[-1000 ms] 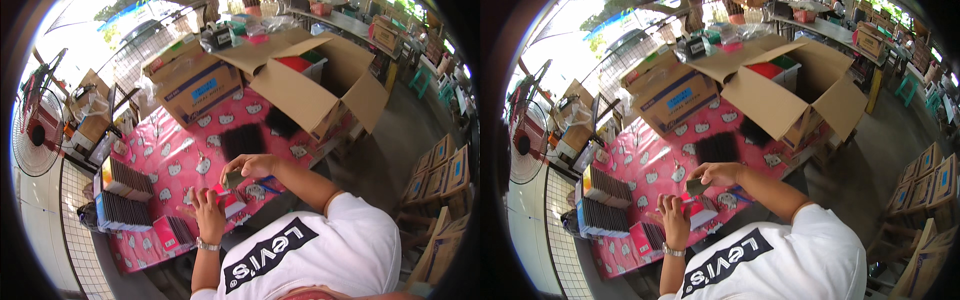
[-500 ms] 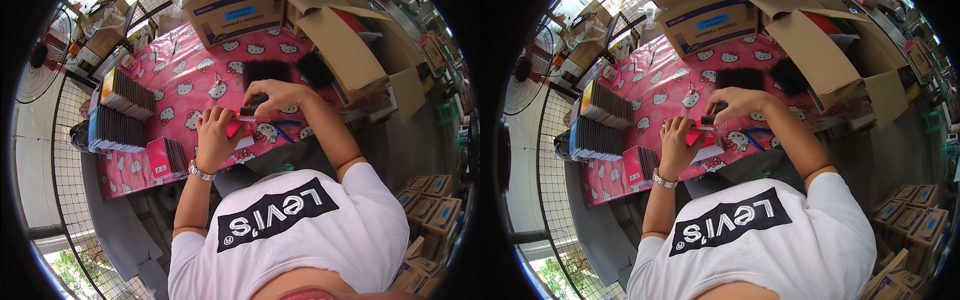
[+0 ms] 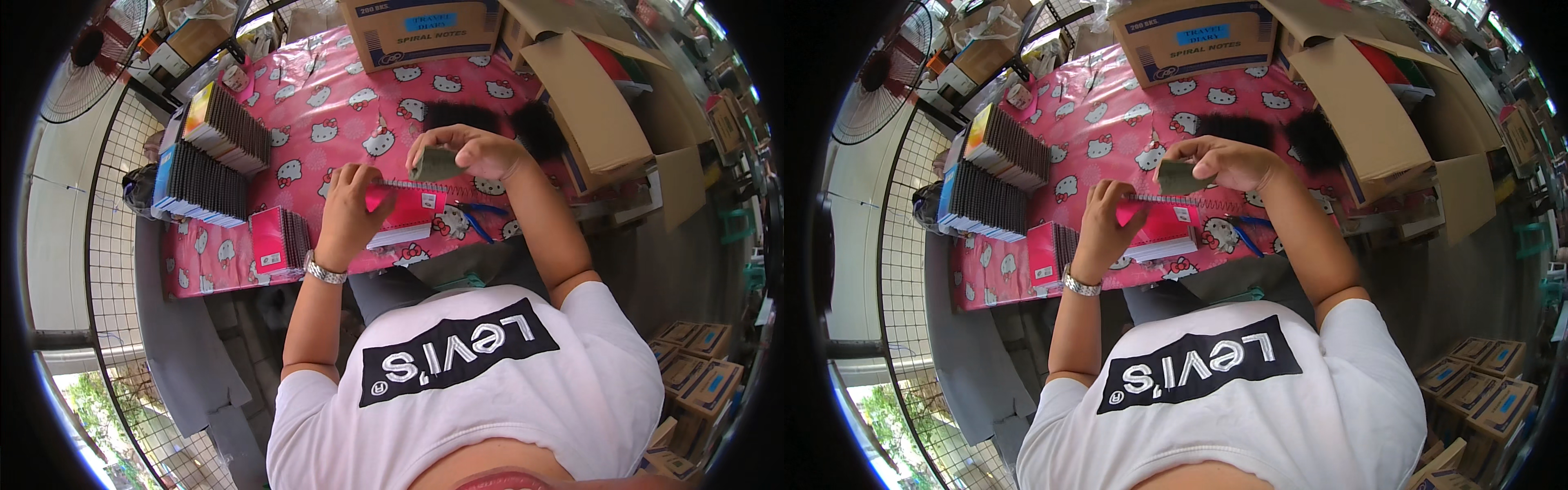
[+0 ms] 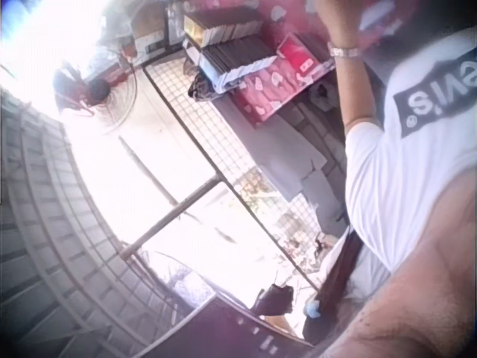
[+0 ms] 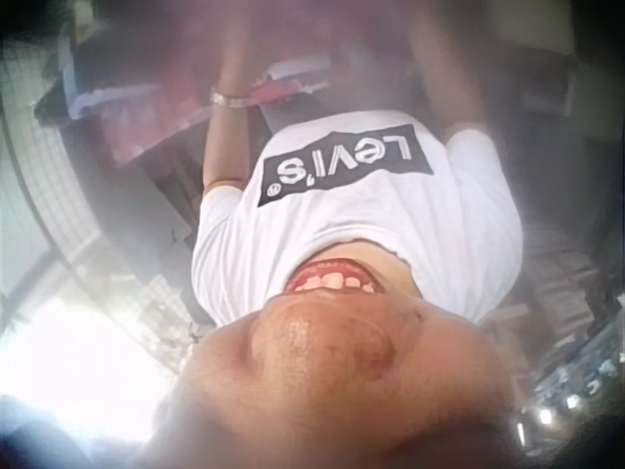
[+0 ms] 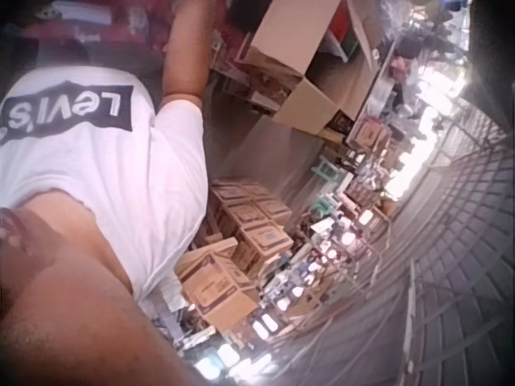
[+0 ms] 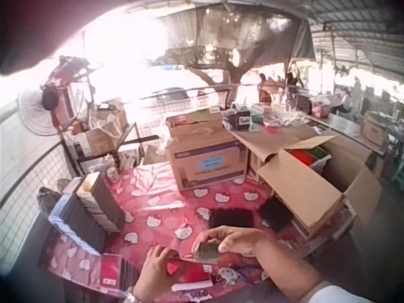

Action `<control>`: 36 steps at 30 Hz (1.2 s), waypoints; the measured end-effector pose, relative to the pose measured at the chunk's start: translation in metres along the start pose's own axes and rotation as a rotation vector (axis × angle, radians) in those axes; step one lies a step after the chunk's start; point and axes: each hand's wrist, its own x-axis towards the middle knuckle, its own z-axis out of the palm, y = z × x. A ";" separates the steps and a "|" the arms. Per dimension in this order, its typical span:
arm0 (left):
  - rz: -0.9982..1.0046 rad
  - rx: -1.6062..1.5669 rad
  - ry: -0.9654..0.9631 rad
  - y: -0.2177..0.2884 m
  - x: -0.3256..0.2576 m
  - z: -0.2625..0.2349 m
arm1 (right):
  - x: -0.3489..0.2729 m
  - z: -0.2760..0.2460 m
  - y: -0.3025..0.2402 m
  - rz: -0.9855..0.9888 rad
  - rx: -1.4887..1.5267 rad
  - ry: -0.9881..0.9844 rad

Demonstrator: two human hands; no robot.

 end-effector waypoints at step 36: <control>-0.480 -0.472 0.279 0.010 -0.024 0.039 | -0.006 0.055 -0.015 -0.567 -1.016 0.761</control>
